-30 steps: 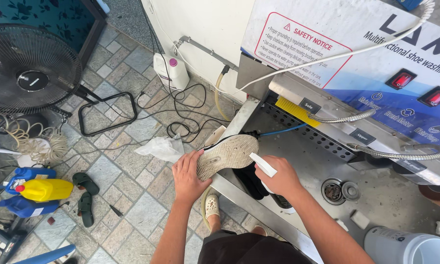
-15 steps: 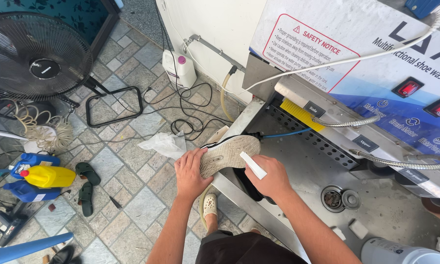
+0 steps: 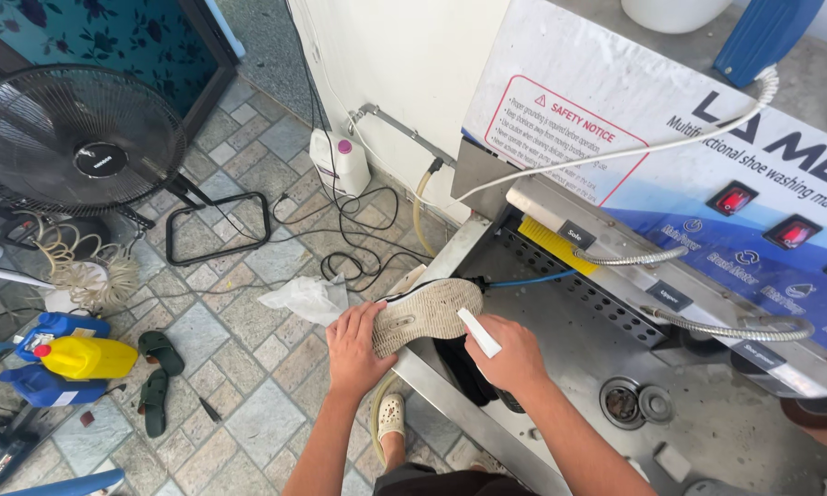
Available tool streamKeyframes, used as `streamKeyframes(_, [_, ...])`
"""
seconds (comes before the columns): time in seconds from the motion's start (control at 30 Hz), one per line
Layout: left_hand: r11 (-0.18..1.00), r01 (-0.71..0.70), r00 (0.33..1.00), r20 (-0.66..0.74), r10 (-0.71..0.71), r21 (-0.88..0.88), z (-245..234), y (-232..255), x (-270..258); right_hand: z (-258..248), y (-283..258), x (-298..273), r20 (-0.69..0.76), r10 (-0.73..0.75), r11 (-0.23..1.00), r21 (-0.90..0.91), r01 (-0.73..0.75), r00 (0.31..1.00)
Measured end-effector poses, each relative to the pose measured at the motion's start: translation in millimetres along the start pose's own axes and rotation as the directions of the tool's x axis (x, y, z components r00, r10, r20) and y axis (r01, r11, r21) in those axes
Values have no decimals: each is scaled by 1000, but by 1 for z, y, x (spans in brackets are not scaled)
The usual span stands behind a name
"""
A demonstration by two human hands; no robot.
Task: The person cleans a black sneaker using a multifunctional shoe washing machine. They spray the sole with a handheld nozzle, rinse the shoe in a sink, and then use the machine's rotating brushes to scrub the sole. The person also applies a cleaning solution from a spray bottle and scrubs the sole with a brush.
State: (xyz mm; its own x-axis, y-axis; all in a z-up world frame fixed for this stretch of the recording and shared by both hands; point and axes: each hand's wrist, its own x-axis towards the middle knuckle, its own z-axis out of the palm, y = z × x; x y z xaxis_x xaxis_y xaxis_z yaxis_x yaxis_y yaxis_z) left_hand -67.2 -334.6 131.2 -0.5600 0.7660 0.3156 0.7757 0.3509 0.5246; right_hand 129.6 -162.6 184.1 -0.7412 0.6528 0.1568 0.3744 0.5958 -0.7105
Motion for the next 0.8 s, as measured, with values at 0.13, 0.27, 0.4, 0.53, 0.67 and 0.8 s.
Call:
streamKeyframes(0.13, [1000,4,1000,1,-4,12,1,-1,0,2,3,1,23,28,998,-64,-27,999])
streamKeyframes(0.27, [1000,0,1000,-11,1,22,1,-1,-2,5,-10,2,45,-76,997,16,75,996])
streamKeyframes(0.4, [1000,26,1000,-2,-26,14,2,0,-2,10,-19,2,80,-135,990,63,130,988])
streamKeyframes(0.53, [999,50,999,-11,-50,2,1,1,0,13,-13,-2,228,-52,994,-80,72,972])
streamKeyframes(0.67, [998,65,998,8,-65,-16,-2,-1,5,4,3,-11,200,-26,994,-99,47,979])
streamKeyframes(0.8, [998,65,998,-2,-65,-19,0,-2,7,-2,8,-18,248,63,985,-172,-20,967])
